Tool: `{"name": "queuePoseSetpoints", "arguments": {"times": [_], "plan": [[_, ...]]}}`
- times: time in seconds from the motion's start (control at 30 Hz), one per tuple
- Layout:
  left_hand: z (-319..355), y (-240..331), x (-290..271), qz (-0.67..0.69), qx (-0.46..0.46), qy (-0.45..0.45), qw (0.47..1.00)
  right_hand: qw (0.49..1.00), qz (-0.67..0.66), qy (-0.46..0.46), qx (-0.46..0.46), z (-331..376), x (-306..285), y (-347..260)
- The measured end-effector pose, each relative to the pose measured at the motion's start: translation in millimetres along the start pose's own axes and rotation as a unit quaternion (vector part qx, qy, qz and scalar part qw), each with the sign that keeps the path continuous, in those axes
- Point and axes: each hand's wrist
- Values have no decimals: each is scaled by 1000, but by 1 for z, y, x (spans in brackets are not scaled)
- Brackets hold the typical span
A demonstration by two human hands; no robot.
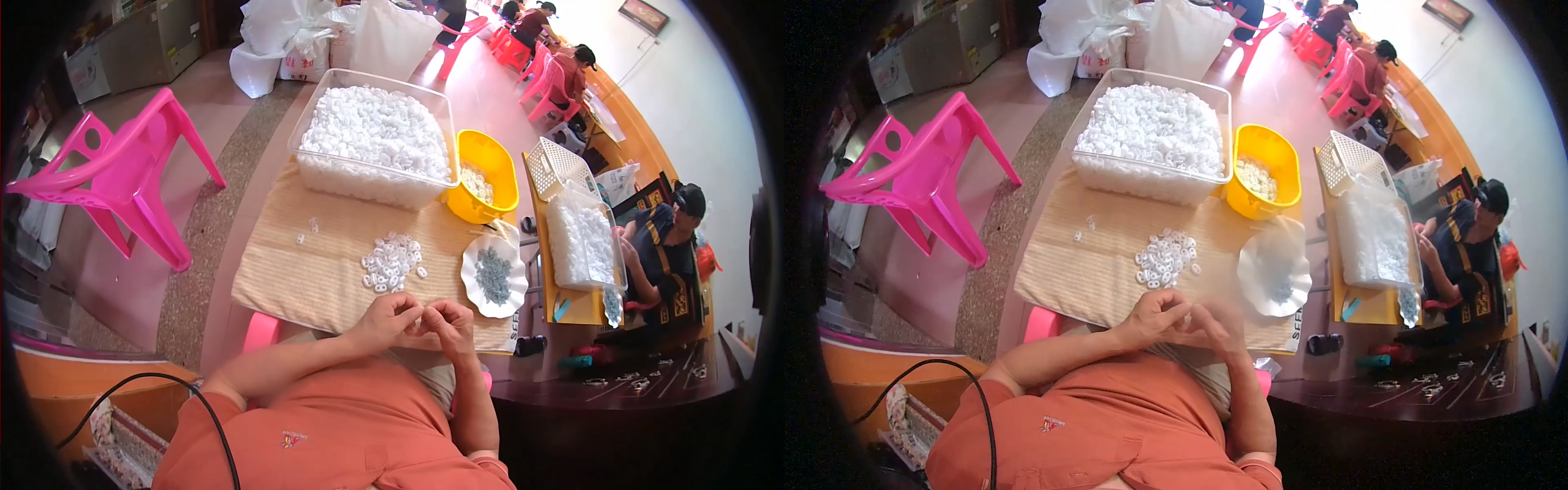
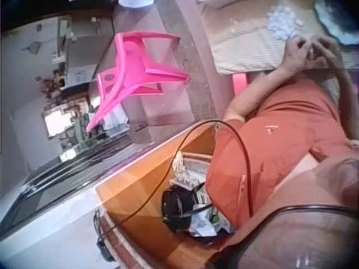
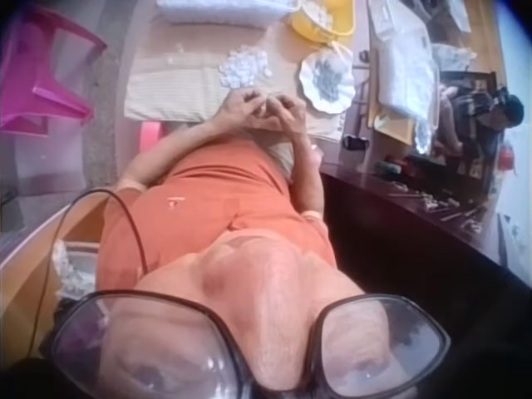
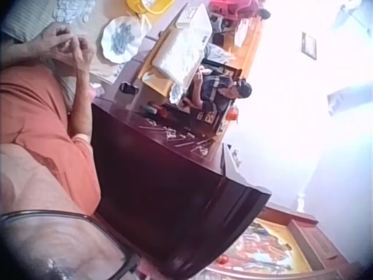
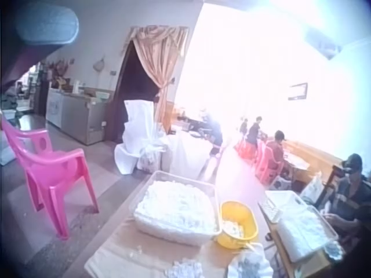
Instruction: Manually assembling small white plastic components by inserting metal pins using a small manual tool.
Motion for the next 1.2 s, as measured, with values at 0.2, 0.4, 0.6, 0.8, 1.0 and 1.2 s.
{"name": "queuePoseSetpoints", "arguments": {"times": [0.2, 0.4, 0.6, 0.8, 1.0, 1.2], "plan": [[3, 1, 4, 12, -4, 21, 1000, 999, -15, 39, -1, 4, 6, 15], [-1, -7, 0, 39, -53, 62, 996, 979, 164, 77, -89, -1, 7, 25], [-5, -5, -2, 72, -85, 108, 988, 986, 50, 158, 2, -5, -5, -4], [-4, -5, -2, 76, -93, 102, 988, 960, 136, 244, 26, -9, -33, -14], [-2, -4, 1, 81, -93, 96, 988, 936, 285, 203, -38, -28, -34, -13], [-2, -6, 0, 78, -76, 98, 989, 903, 406, 136, -42, -42, -26, -19]]}}
Point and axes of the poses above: each hand's wrist, its own z-axis away from the middle knuckle, its own x-axis out of the palm, y = z × x, and after that the axes turned 10 degrees about x, right-handed
